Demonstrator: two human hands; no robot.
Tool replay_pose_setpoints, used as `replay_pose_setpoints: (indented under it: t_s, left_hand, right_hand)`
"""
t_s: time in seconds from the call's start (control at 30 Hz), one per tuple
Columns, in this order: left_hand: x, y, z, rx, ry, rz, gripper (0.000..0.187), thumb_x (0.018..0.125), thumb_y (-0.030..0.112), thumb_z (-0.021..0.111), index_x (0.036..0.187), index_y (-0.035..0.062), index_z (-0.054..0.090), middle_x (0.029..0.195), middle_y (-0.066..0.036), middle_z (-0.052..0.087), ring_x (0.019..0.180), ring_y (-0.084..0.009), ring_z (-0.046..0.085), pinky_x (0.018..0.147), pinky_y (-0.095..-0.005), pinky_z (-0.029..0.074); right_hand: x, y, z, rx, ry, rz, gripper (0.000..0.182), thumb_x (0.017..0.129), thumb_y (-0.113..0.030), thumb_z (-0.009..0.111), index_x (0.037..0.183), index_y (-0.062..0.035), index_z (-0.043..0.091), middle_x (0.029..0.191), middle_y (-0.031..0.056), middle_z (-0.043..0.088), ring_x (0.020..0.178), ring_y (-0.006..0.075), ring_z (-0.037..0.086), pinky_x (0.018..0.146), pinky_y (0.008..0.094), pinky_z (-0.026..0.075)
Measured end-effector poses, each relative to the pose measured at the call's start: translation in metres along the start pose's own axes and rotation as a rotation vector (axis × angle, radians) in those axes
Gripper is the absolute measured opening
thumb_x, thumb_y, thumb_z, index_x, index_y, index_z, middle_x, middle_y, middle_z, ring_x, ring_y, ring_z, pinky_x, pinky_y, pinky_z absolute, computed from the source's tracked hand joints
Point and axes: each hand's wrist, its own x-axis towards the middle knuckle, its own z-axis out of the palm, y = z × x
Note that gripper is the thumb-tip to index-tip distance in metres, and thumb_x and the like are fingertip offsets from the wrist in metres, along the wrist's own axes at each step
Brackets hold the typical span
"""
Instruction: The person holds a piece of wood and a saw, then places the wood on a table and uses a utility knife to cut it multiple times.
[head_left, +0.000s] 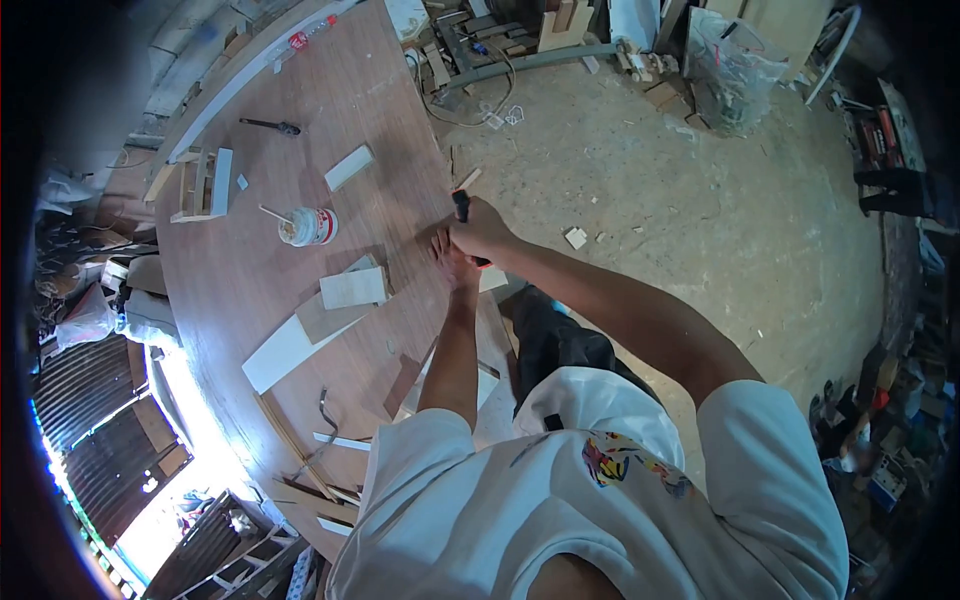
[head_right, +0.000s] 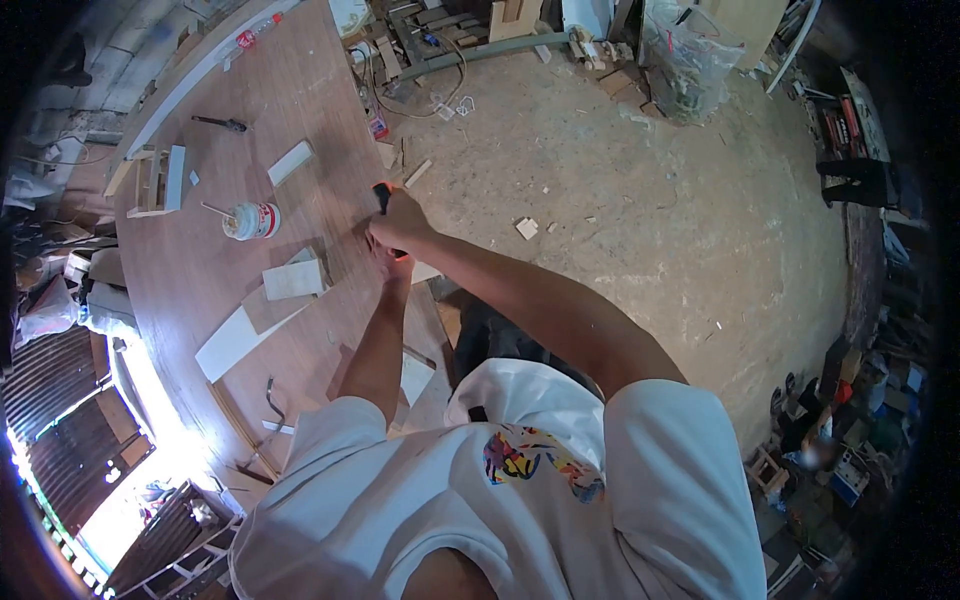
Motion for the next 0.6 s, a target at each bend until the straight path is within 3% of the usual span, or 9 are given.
replay_pose_setpoints:
  t_s: [0.07, 0.1, 0.17, 0.3, 0.37, 0.47, 0.6]
  left_hand:
    - [-0.006, -0.003, 0.004, -0.174, 0.211, 0.074, 0.042, 0.065, 0.025, 0.067, 0.102, 0.0062, 0.056, 0.11, -0.012, 0.051, 0.103, -0.0313, 0.048, 0.087, -0.0422, 0.037]
    - [-0.007, -0.006, 0.007, -0.177, 0.205, 0.079, 0.042, 0.065, 0.025, 0.067, 0.102, 0.0062, 0.056, 0.11, -0.012, 0.051, 0.103, -0.0313, 0.048, 0.087, -0.0422, 0.037]
    - [-0.01, -0.01, 0.013, -0.153, 0.11, 0.073, 0.042, 0.068, 0.026, 0.065, 0.104, 0.0058, 0.056, 0.109, -0.012, 0.051, 0.103, -0.0311, 0.048, 0.089, -0.0421, 0.036]
    - [-0.011, -0.012, 0.022, -0.137, 0.137, 0.009, 0.039, 0.071, 0.027, 0.063, 0.103, 0.0054, 0.056, 0.104, -0.012, 0.051, 0.102, -0.0306, 0.048, 0.089, -0.0425, 0.036]
    - [-0.001, -0.003, 0.012, -0.046, -0.028, -0.059, 0.037, 0.074, 0.028, 0.06, 0.103, 0.0051, 0.056, 0.102, -0.012, 0.052, 0.101, -0.0305, 0.048, 0.088, -0.0426, 0.036]
    - [-0.003, -0.004, 0.011, -0.012, 0.004, -0.023, 0.038, 0.071, 0.023, 0.062, 0.104, 0.0049, 0.055, 0.102, -0.012, 0.051, 0.1, -0.0308, 0.048, 0.089, -0.0429, 0.036]
    - [0.002, 0.005, -0.003, -0.057, 0.035, -0.016, 0.042, 0.067, 0.016, 0.064, 0.106, 0.0046, 0.053, 0.102, -0.012, 0.05, 0.1, -0.0315, 0.047, 0.09, -0.043, 0.035]
  right_hand:
    - [0.013, 0.003, 0.01, -0.152, -0.014, 0.092, 0.015, 0.079, -0.006, 0.048, 0.093, -0.0006, 0.044, 0.064, 0.01, 0.051, 0.042, 0.0167, 0.05, 0.037, 0.0331, 0.04]
    - [0.01, 0.001, 0.008, -0.148, -0.009, 0.097, 0.015, 0.079, -0.006, 0.048, 0.093, -0.0006, 0.044, 0.064, 0.01, 0.051, 0.042, 0.0167, 0.05, 0.037, 0.0331, 0.04]
    - [-0.006, -0.014, -0.002, -0.104, 0.03, 0.029, 0.019, 0.073, -0.006, 0.055, 0.085, 0.008, 0.053, 0.07, 0.0183, 0.061, 0.052, 0.026, 0.062, 0.047, 0.0379, 0.049]
    - [-0.062, -0.053, -0.025, 0.02, -0.188, 0.086, 0.013, 0.079, -0.004, 0.047, 0.091, -0.0006, 0.044, 0.064, 0.0095, 0.051, 0.041, 0.0163, 0.048, 0.037, 0.0324, 0.04]
    - [-0.076, -0.049, -0.025, 0.041, -0.027, 0.021, 0.012, 0.078, -0.005, 0.047, 0.088, 0.0004, 0.046, 0.063, 0.0094, 0.052, 0.04, 0.0175, 0.048, 0.037, 0.0327, 0.04]
    - [-0.046, -0.017, -0.015, -0.028, 0.041, -0.085, 0.011, 0.078, -0.006, 0.047, 0.087, 0.0012, 0.046, 0.062, 0.0106, 0.052, 0.041, 0.0183, 0.05, 0.037, 0.0334, 0.04]
    - [0.008, 0.01, 0.003, -0.071, 0.054, -0.042, 0.012, 0.078, -0.005, 0.048, 0.087, 0.003, 0.046, 0.062, 0.0121, 0.053, 0.042, 0.0184, 0.052, 0.037, 0.034, 0.041]
